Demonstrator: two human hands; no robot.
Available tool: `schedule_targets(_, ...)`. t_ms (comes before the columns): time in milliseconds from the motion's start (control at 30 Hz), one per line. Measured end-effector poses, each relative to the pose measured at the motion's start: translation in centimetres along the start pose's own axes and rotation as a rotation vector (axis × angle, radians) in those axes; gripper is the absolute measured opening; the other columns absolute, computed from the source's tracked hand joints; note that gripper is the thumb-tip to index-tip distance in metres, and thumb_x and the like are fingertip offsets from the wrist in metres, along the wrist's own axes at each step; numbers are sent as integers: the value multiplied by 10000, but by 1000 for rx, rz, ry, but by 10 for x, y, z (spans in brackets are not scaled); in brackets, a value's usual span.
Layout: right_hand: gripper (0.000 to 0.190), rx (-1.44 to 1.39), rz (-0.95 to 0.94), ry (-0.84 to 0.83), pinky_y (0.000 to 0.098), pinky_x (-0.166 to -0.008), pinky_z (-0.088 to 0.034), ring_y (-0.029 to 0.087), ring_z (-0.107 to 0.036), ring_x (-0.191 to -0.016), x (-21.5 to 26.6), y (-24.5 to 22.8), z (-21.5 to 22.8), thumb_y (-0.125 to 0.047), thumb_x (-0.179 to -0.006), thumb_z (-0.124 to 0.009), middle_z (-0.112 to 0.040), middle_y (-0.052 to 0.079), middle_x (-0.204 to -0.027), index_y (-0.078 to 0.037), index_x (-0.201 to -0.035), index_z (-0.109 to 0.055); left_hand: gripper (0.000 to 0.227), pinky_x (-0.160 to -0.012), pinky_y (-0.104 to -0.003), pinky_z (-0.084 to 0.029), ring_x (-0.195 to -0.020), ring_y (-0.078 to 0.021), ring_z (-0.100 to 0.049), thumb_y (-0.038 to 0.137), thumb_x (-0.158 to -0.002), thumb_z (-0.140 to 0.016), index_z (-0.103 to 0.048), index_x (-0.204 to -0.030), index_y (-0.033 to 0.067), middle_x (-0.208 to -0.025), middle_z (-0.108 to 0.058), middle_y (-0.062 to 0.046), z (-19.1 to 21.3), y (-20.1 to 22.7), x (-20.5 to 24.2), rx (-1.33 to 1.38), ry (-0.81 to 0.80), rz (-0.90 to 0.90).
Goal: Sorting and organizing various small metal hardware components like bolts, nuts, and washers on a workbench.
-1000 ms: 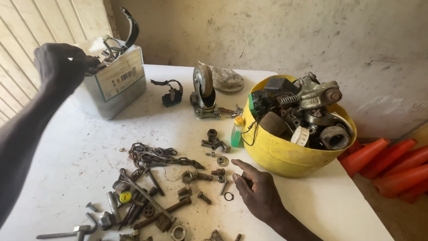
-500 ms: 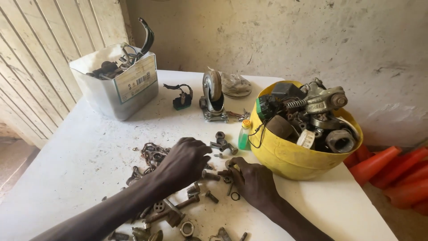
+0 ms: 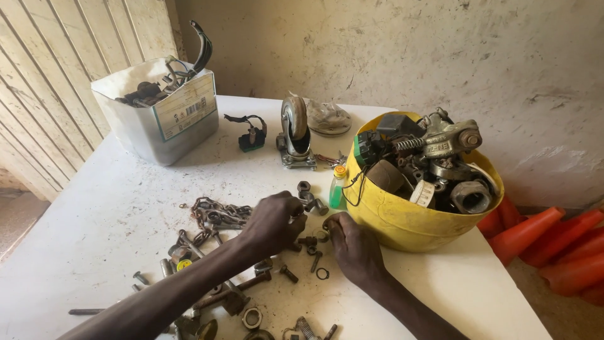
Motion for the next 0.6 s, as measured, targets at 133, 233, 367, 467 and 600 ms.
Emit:
schedule_targets(133, 354, -422, -364, -98, 325, -514, -360, 128, -410, -547, 8, 7, 6, -390, -1028, -429, -452, -10, -621, -117, -1032, -655, 134, -684, -296, -714, -753, -257, -801, 65, -962, -682, -756, -1021, -30, -946, -801, -185, 55, 3, 43, 633, -35, 529)
schedule_targets(233, 289, -610, -406, -75, 296, -506, -299, 115, -348, -544, 9, 9, 4, -317, -1051, -452, -400, -12, -612, -97, -952, -611, 205, -768, -368, -634, -825, -347, -748, 7, -919, -673, -733, -1041, -146, -962, -773, -284, 82, -6, 79, 970, 92, 666)
schedule_targets(367, 394, -746, -403, -47, 301, -458, -262, 139, -329, -514, 9, 7, 3, -367, -1095, -439, -407, 23, -581, -103, -806, -479, 242, -718, -514, -548, -747, -422, -599, -2, -1006, -559, -646, -1084, -215, -891, -613, -318, 90, -45, 133, 1250, 243, 879)
schedule_targets(467, 459, -852, -445, -77, 287, -436, -273, 134, -379, -456, 9, 11, -3, -439, -1060, -514, -525, 67, -599, -95, -758, -475, 205, -615, -419, -485, -711, -320, -555, 49, -1018, -617, -679, -1039, -145, -892, -638, -249, 96, -67, 159, 1259, 302, 946)
schedule_targets(600, 266, -889, -501, -114, 268, -389, -248, 158, -467, -449, 10, 14, -7, -253, -988, -679, -680, 135, -727, -42, -846, -600, 264, -567, -395, -415, -661, -311, -527, 81, -1014, -611, -723, -1065, -153, -861, -647, -257, 103, -90, 175, 1203, 352, 911)
Point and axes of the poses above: each hand's wrist, its own x-axis away from the middle knuckle, its own z-axis out of the back of the hand, y = z × x, the point moved 9 cm from there along -x, towards the middle knuckle
